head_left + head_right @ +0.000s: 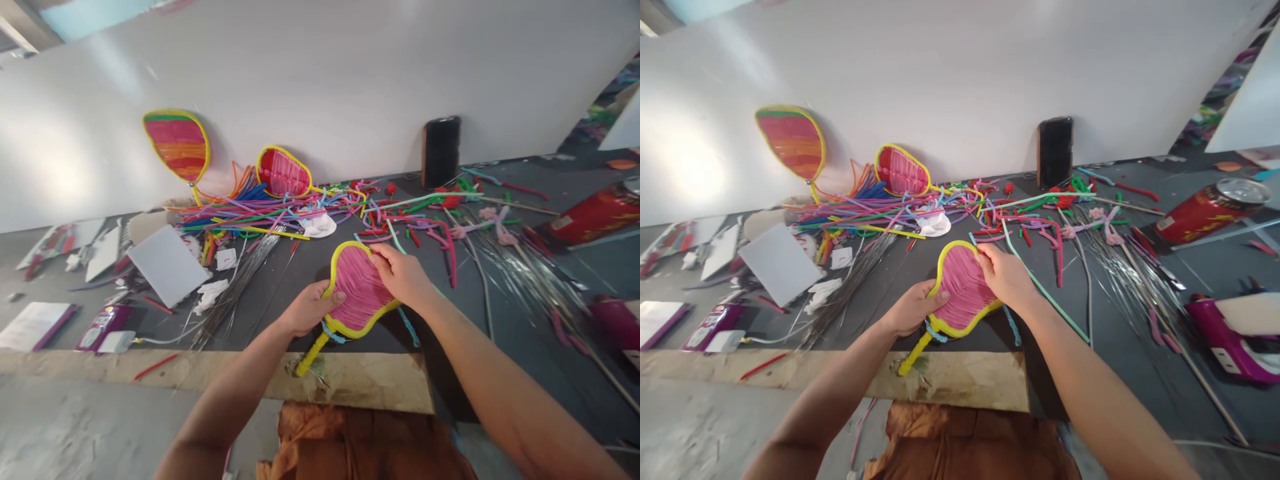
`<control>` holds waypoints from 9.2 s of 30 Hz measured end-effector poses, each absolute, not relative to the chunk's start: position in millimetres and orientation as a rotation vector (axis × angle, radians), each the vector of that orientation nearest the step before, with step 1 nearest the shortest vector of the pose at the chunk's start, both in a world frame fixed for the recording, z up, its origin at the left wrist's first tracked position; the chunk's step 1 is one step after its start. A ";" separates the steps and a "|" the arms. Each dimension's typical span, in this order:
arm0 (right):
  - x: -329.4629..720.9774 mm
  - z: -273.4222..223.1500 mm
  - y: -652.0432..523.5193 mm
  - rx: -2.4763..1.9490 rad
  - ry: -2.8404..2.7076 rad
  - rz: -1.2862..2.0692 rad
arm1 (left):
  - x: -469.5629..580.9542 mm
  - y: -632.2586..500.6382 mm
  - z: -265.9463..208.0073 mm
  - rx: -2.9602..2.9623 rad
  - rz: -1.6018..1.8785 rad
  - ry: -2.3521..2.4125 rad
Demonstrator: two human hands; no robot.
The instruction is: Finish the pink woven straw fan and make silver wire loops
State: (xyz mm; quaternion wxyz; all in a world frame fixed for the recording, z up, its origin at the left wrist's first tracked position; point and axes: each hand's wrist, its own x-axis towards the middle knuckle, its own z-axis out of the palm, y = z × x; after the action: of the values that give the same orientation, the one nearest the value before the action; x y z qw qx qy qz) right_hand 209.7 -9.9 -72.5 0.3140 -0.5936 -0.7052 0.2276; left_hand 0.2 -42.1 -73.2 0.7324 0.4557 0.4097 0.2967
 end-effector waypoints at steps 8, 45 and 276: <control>220.8 -68.9 -6.6 -1.440 -1.472 0.927 | 2.7 -38.7 -67.0 0.828 0.771 0.916; 148.2 -75.7 -48.4 -1.045 -1.062 1.882 | 8.3 -33.5 -59.9 0.691 1.358 1.087; 179.2 -63.5 -74.5 -1.468 -1.462 1.789 | 35.9 70.3 -22.4 2.124 -0.364 0.546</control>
State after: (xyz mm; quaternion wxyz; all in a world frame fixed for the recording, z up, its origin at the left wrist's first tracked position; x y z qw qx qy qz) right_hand 179.2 -74.5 -63.5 0.2008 -0.5253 -0.5232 0.6403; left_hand 35.9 70.3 -22.4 0.4434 0.8564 0.2200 -0.1468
